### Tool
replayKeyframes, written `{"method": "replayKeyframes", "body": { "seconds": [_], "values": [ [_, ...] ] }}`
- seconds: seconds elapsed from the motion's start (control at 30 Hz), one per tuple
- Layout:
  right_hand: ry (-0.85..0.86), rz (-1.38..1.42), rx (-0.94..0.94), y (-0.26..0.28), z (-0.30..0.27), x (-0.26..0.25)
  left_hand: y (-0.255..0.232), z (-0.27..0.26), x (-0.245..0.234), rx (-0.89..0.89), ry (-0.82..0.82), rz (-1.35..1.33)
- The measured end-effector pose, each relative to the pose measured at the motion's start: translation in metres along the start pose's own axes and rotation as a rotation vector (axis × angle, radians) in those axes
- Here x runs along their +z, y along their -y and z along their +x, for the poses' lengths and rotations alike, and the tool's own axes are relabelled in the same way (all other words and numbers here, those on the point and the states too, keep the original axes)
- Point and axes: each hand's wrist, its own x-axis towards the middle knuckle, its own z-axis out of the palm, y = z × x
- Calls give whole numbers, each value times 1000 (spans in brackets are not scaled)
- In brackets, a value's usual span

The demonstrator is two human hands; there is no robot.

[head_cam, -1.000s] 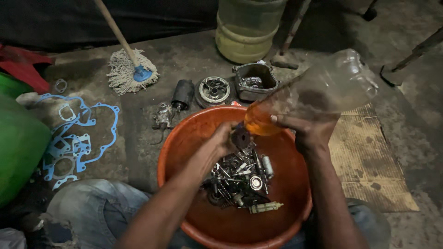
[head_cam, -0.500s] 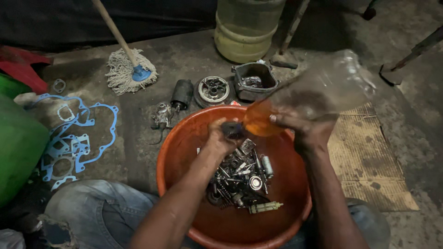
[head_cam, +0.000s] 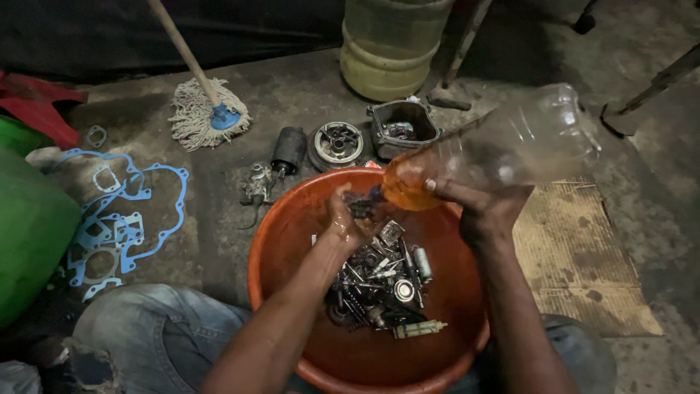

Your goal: The person sits on the floor and scrubs various small mechanical parts, including gears and springs, inside a large orange basin filled with liquid. They use a dark cloth to wipe the parts and periodically pour an orange liquid from a plastic bottle onto the components to aid in cleaning.

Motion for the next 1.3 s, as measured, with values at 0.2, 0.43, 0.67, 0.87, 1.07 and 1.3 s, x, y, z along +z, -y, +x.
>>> {"method": "replayKeyframes", "body": {
  "seconds": [0.2,0.43,0.67,0.87,1.07,1.3],
  "values": [
    [95,111,49,-4,-4,1,4,33,-35,175,232,216],
    [162,52,14,5,-2,-2,3,24,-15,126,81,54],
    [62,-23,11,2,1,-5,-8,-7,-5,150,127,59],
    [34,-34,112,3,4,-12,-7,47,-47,177,641,22],
    [57,-36,36,-4,2,-14,-11,7,-11,209,-13,120],
    [135,285,-52,-17,6,-10,-12,9,-7,301,47,80]
  ]
}}
